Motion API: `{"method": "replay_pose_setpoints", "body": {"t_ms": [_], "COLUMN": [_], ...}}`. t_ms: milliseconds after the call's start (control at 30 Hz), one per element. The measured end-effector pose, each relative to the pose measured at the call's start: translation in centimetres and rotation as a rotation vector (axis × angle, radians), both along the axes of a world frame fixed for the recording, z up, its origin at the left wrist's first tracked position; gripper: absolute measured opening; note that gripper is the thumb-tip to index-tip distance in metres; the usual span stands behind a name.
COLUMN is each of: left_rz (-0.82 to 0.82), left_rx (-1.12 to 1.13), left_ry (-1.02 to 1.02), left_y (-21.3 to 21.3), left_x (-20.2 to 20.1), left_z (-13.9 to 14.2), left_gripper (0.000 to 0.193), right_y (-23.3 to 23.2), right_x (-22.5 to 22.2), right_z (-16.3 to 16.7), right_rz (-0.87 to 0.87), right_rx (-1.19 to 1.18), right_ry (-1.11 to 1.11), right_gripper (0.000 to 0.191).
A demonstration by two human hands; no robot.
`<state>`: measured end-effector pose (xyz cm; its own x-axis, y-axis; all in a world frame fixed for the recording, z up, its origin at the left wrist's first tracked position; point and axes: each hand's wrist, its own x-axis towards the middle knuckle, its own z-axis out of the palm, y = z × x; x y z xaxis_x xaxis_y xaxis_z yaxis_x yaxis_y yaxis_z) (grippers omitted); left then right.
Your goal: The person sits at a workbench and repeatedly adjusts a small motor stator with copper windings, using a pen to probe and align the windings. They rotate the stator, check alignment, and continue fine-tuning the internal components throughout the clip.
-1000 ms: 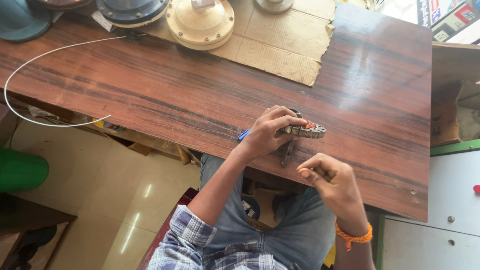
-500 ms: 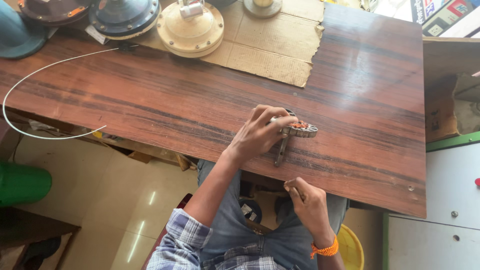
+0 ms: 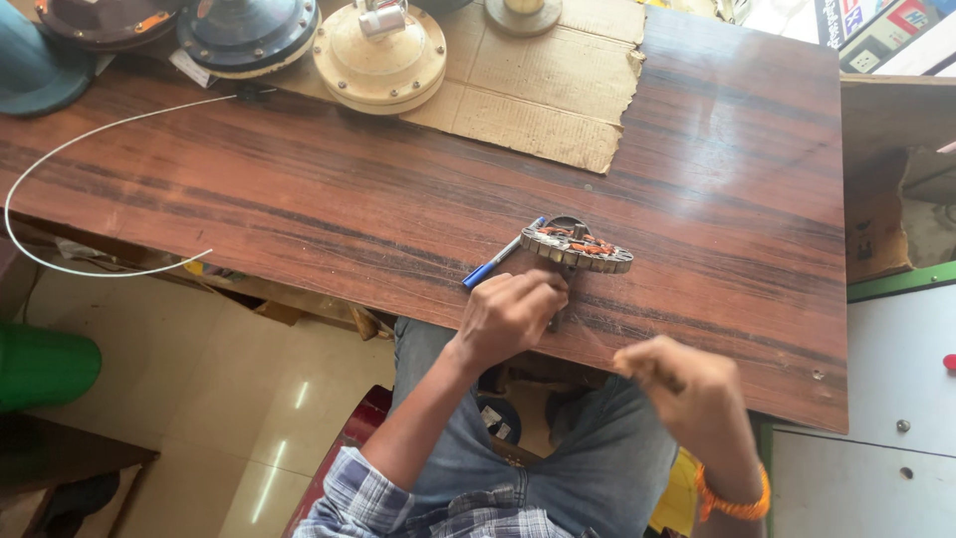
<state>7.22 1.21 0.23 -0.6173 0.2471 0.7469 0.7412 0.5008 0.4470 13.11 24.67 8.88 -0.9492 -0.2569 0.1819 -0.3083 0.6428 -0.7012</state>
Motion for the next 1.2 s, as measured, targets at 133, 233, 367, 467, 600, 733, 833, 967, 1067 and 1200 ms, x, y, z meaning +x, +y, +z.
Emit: {"method": "replay_pose_setpoints", "body": {"t_ms": [133,233,367,467,600,733,833,967,1067,1200], "left_rz": [0.048,0.123,0.176,0.172,0.060,0.086,0.132,0.204,0.247,0.258], "left_rx": [0.385,0.499,0.579,0.592,0.620,0.598,0.630,0.687,0.701,0.682], "left_ry": [-0.419,-0.648,-0.755,-0.694,-0.640,-0.591,-0.644,-0.741,-0.796,-0.719], "left_y": [1.2,1.4,1.3,1.5,1.7,2.0,2.3,2.8,3.1,3.7], "left_x": [1.0,1.1,0.8,1.0,1.9,1.9,1.3,0.6,0.2,0.0], "left_z": [-0.4,-0.4,-0.2,-0.2,-0.3,-0.4,-0.3,0.1,0.2,0.2], "left_gripper": [0.008,0.010,0.010,0.010,0.007,0.007,0.008,0.011,0.013,0.015], "right_y": [-2.9,-5.5,-7.1,-7.0,-5.7,-5.3,-5.7,-5.7,-5.0,-2.6], "right_x": [-4.3,-7.9,-11.1,-12.2,-12.8,-13.3,-14.0,-15.5,-17.5,-19.8], "right_z": [2.6,2.8,2.2,1.4,0.7,-0.1,-0.3,-0.5,-1.5,-3.7], "right_rz": [0.076,-0.009,-0.031,0.018,0.010,-0.020,0.061,0.047,-0.025,-0.110], "right_rx": [-0.051,0.022,-0.015,-0.025,-0.097,-0.043,-0.031,0.070,0.132,0.238], "right_ry": [0.217,0.186,0.107,0.089,0.016,-0.051,-0.016,-0.017,-0.071,-0.049], "right_gripper": [0.006,0.005,0.005,0.006,0.008,0.009,0.009,0.012,0.014,0.015]}}
